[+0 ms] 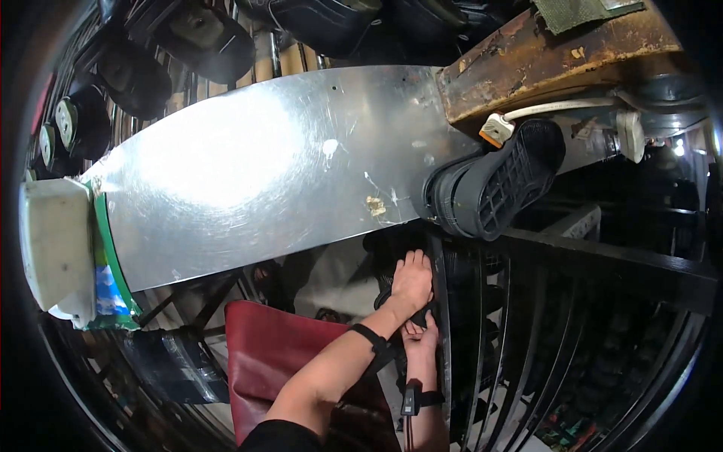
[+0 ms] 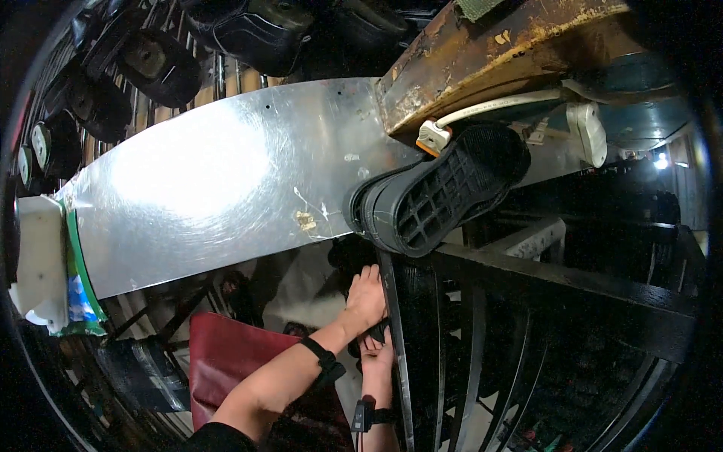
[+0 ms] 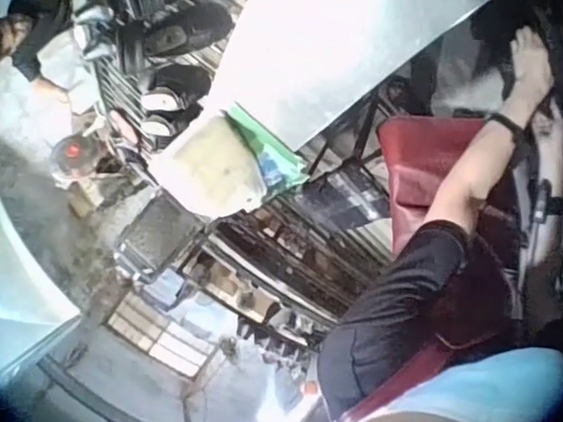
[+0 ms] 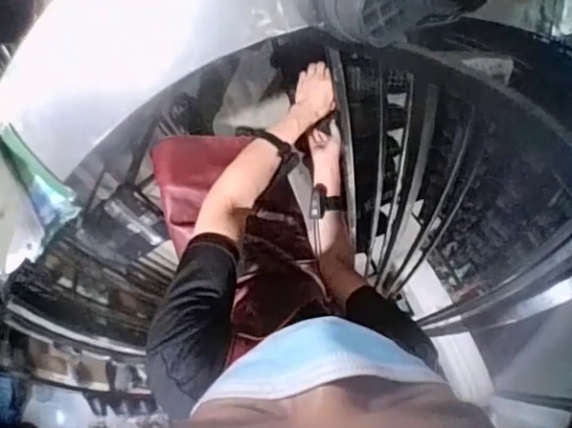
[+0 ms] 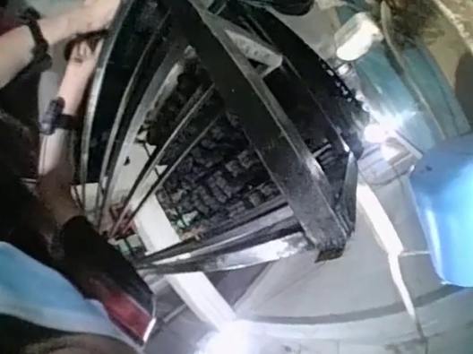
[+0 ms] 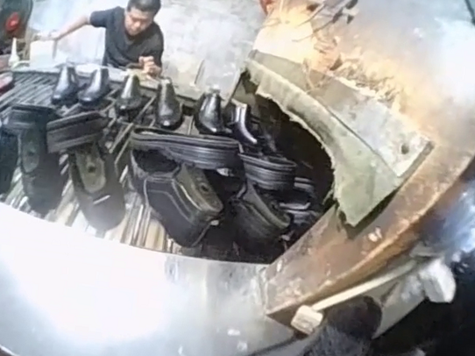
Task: Applying glue to shoe uppers and soles, and moving components between racks and a conveyor belt in a shoe factory.
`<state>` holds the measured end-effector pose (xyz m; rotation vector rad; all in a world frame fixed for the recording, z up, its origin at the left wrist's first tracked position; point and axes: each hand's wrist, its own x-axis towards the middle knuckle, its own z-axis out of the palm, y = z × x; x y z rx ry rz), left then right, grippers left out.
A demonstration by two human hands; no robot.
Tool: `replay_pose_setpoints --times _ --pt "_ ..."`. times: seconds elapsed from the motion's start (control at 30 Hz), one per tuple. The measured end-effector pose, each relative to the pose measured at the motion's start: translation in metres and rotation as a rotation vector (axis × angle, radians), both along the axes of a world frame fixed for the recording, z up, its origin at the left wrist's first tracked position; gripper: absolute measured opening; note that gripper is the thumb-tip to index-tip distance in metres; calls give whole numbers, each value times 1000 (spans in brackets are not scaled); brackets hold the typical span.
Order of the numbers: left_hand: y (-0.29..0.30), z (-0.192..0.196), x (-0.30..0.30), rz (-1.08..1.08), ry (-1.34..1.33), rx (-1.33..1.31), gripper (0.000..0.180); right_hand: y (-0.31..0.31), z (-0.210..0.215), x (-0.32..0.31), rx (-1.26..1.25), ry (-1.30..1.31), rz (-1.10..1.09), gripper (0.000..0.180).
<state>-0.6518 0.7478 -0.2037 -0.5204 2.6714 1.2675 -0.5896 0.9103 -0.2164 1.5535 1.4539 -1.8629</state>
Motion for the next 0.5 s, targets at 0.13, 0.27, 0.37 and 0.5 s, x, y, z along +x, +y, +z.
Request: replay_pose_setpoints --times 0.13,0.27,0.37,0.5 --pt "-10 19 12 -113 111 37 69 9 -12 8 -95 57 52 34" --pt "15 25 -25 -87 28 158 62 114 -63 5 -367 264 367 37" --pt "1 3 7 16 5 51 59 29 -32 42 -383 46 153 38" --pt "11 2 4 17 186 -1 67 44 -41 53 -261 12 192 37"
